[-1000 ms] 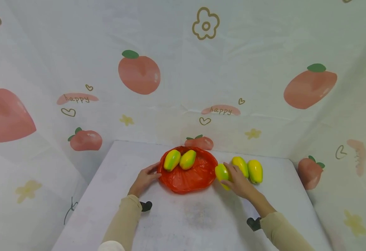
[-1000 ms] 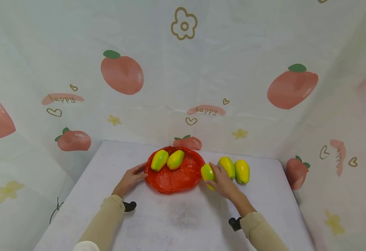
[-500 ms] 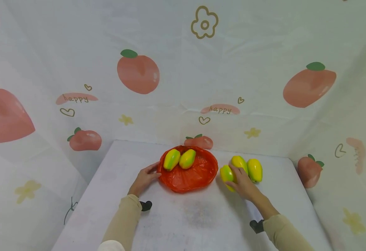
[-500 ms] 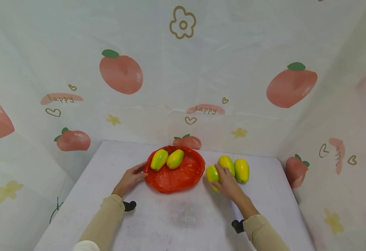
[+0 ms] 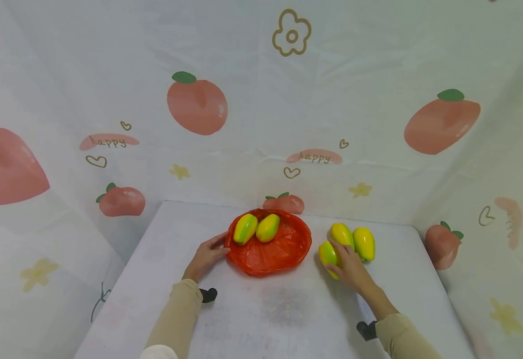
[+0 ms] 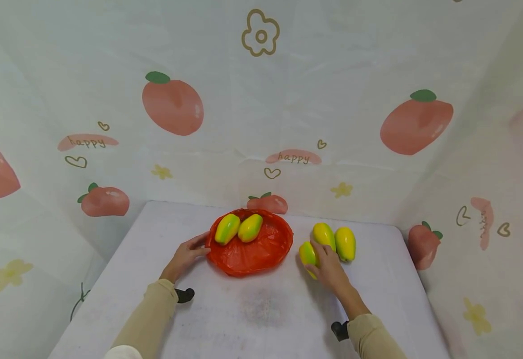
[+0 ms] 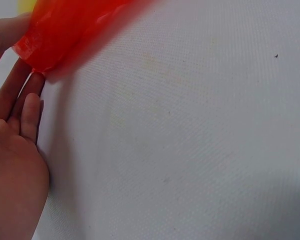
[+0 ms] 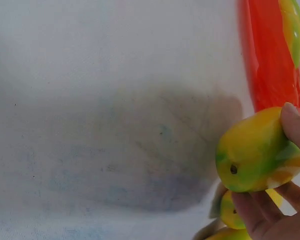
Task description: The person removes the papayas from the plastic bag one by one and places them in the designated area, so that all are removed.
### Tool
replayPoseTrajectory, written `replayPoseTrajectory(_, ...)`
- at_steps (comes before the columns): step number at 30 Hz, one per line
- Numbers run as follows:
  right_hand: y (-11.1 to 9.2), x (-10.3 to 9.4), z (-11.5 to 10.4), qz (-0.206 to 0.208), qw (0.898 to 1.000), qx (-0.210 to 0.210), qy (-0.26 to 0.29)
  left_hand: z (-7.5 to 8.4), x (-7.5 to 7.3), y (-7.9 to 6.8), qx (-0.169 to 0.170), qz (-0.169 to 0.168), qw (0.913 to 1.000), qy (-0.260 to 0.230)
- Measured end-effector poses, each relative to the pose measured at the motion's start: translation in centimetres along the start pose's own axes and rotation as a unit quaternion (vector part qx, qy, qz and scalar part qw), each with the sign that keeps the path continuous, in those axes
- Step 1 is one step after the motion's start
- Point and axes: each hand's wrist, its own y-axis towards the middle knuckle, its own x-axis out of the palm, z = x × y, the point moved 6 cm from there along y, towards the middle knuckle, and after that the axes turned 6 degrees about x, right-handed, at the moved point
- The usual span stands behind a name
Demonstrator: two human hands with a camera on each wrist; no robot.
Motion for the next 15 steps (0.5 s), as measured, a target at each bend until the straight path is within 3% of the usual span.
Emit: replayPoseTrajectory(15, 0.39, 0.78, 0.44, -0.004, 1.000, 0.014, -0.016, -0.17, -0.02, 0.05, -0.003, 0.002, 1.0000, -0.006)
